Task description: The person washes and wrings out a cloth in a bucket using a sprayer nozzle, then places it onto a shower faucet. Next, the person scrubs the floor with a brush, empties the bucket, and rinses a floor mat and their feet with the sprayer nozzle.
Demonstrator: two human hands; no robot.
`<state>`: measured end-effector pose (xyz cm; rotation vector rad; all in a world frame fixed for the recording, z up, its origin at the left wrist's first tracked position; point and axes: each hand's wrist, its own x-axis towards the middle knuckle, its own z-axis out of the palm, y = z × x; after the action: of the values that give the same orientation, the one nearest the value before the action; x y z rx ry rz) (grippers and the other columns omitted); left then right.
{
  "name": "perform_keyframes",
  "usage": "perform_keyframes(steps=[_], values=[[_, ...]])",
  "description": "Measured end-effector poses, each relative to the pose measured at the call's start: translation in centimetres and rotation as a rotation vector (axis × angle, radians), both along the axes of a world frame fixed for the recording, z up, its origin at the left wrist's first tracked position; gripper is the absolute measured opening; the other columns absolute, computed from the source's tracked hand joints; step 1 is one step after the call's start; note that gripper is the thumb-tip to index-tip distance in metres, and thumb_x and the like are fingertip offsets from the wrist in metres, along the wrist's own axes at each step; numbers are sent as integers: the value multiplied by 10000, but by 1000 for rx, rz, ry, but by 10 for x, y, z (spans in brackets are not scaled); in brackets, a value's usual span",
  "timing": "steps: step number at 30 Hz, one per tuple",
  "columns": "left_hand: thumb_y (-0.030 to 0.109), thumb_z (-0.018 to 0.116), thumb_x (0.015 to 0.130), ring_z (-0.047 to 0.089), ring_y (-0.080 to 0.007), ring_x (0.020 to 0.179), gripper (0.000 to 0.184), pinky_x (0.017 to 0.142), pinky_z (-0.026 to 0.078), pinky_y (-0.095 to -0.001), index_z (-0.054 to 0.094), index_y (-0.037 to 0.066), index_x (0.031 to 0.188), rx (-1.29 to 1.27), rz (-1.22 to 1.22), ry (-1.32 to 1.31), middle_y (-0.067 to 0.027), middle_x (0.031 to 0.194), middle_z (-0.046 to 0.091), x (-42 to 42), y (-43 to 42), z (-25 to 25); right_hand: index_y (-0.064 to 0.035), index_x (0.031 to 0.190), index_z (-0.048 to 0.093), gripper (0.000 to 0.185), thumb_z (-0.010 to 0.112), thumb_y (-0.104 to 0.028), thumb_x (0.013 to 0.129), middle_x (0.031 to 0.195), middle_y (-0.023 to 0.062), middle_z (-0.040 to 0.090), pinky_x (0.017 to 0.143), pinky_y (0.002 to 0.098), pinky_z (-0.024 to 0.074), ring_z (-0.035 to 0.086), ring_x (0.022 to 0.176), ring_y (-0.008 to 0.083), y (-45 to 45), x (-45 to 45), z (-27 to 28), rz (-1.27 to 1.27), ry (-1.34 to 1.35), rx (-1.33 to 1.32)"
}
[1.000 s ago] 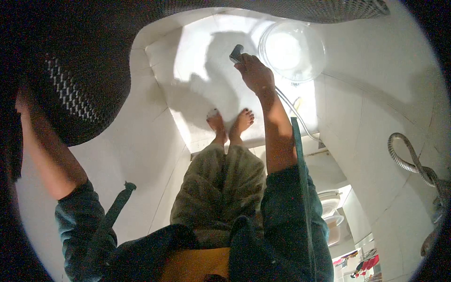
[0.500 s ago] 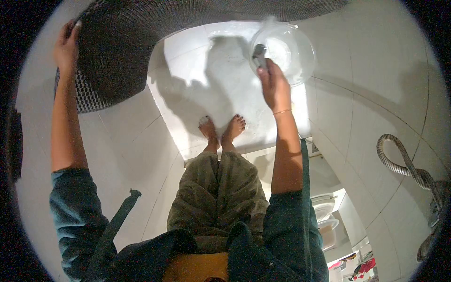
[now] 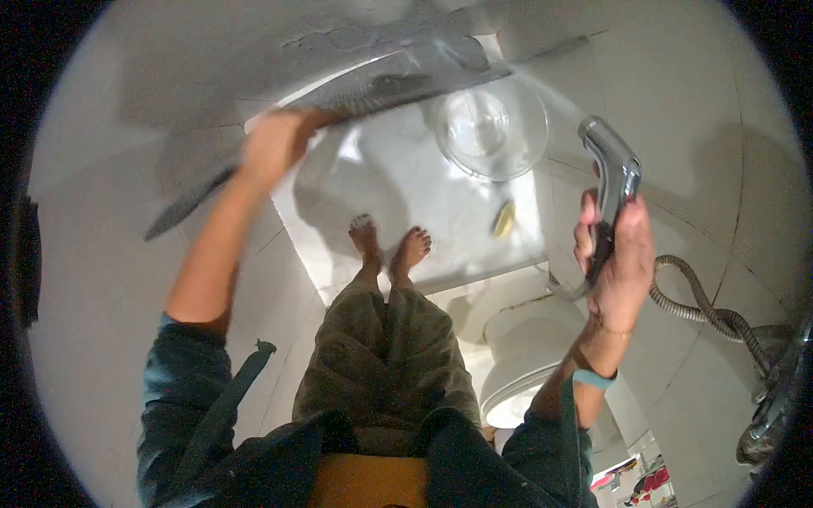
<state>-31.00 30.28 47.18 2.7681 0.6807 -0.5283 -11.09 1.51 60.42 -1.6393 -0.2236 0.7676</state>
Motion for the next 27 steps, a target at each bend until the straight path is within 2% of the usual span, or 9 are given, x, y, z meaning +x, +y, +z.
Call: perform_keyframes(steps=[2,5,7,13,17,18,20,23,27], values=[[111,517,779,612,-241,851,407,728,488,-371,542,230,1167,67,-182,-43,-45,1061,606,-4,-45,-20,11,1168,450,522,407,-440,908,781,47,513,403,172,291,403,511,52,5,-8,20,48,-35,-52],[117,499,782,595,-265,926,408,770,493,-368,526,193,1182,32,-150,-131,-60,1137,567,-27,-82,-47,4,1130,470,508,428,-447,900,767,33,516,398,167,292,398,498,48,14,-27,30,139,102,-118],[128,478,797,566,-274,1011,415,828,481,-367,496,174,1209,2,-49,-413,-79,1123,570,-38,-105,-63,-17,1103,486,448,429,-417,910,752,16,518,401,166,296,397,497,45,26,-48,30,244,232,-178],[131,438,831,468,-275,1156,428,950,398,-388,448,187,1256,-86,-7,-378,-91,1279,460,-46,-126,-85,-28,1148,468,389,427,-348,931,730,-21,490,453,166,317,392,546,30,38,-94,21,509,390,-332],[131,418,845,425,-280,1195,448,982,366,-388,407,198,1288,-176,-31,-254,-93,1325,409,-45,-125,-80,-37,1065,534,350,425,-342,933,704,-26,477,432,173,306,368,501,24,22,-76,10,374,85,-594],[123,418,845,417,-282,1201,458,989,360,-390,393,201,1295,-166,-22,-254,-87,1322,414,-46,-125,-82,-37,1065,534,350,425,-342,933,704,-26,477,432,173,306,368,501,24,22,-70,9,367,74,-610],[116,419,844,409,-285,1207,469,996,354,-392,380,203,1303,-166,-18,-262,-82,1318,419,-46,-126,-82,-60,1021,556,339,441,-363,924,689,-32,475,413,176,294,360,485,17,22,-59,6,59,-95,-513],[101,423,839,406,-284,1209,460,1002,347,-394,392,189,1289,-203,37,-268,-67,1318,421,-44,-126,-79,-77,1018,558,331,449,-373,918,687,-36,481,406,171,288,370,497,13,15,-45,-3,-25,-181,-495],[82,442,824,412,-279,1204,457,1003,347,-394,410,182,1269,-200,58,-296,-60,1303,438,-44,-128,-80,-86,1045,557,327,450,-369,919,705,-33,497,416,166,301,394,514,25,14,-64,-4,113,-12,-564]])
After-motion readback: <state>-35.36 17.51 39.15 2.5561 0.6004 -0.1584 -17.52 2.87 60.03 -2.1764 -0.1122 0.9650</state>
